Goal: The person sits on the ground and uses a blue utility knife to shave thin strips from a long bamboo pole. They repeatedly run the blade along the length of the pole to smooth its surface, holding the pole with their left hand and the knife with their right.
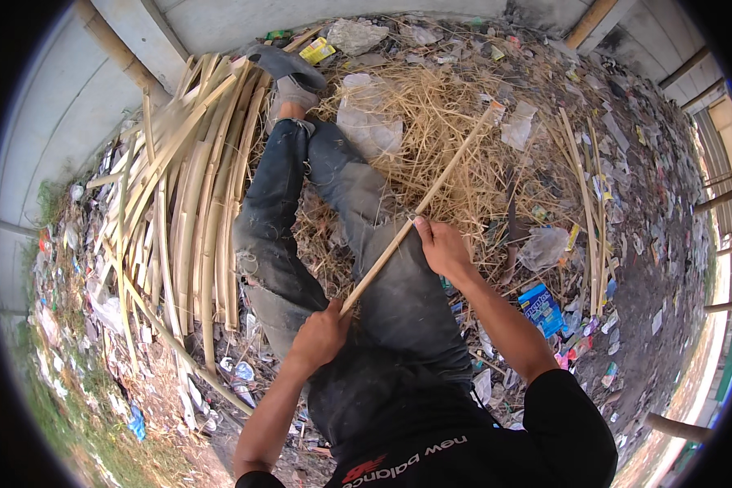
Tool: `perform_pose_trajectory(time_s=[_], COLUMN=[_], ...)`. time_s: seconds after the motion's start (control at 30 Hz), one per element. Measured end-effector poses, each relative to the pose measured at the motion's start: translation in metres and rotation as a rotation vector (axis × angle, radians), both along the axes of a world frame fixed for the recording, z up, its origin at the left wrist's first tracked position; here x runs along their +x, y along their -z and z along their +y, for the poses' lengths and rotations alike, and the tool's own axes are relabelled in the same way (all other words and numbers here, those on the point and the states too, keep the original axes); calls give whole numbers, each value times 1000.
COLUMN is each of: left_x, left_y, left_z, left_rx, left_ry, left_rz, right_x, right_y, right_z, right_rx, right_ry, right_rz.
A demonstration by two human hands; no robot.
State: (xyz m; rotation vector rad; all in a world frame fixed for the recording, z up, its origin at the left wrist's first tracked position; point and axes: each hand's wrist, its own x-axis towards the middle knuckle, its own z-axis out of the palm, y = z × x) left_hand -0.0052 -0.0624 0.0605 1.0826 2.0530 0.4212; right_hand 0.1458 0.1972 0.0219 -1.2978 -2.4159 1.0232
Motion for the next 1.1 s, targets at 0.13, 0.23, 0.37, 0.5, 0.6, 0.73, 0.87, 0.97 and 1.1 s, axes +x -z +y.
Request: perform_pose_trajectory(time_s=[0.13,0.23,0.37,0.5,0.6,0.73,0.87,0.97,1.1], left_x=[-5,6,12,12,14,15,11,1,-6], left_y=[11,33,52,31,14,0,-7,6,3], left_z=[6,44,77,73,46,15,1,-11,-6], left_rx=[15,157,348,200,162,148,61,197,168], left_ry=[28,-1,-10,-41,-30,65,107,-10,-65], left_rz=[-7,-45,-28,-19,102,202,223,-73,-230], right_x=[4,-3,-2,10,10,11,19,21,25], right_y=[-16,-26,-26,-12,-6,9,26,24,21], right_z=[-31,-60,-60,-46,-33,-14,22,46,66], right_rx=[-107,-64,-63,-103,-142,-33,-28,23,12], right_ry=[-151,-290,-291,-174,-105,-84,44,122,113], right_rz=[-66,-90,-67,14,88,-10,-64,8,-69])
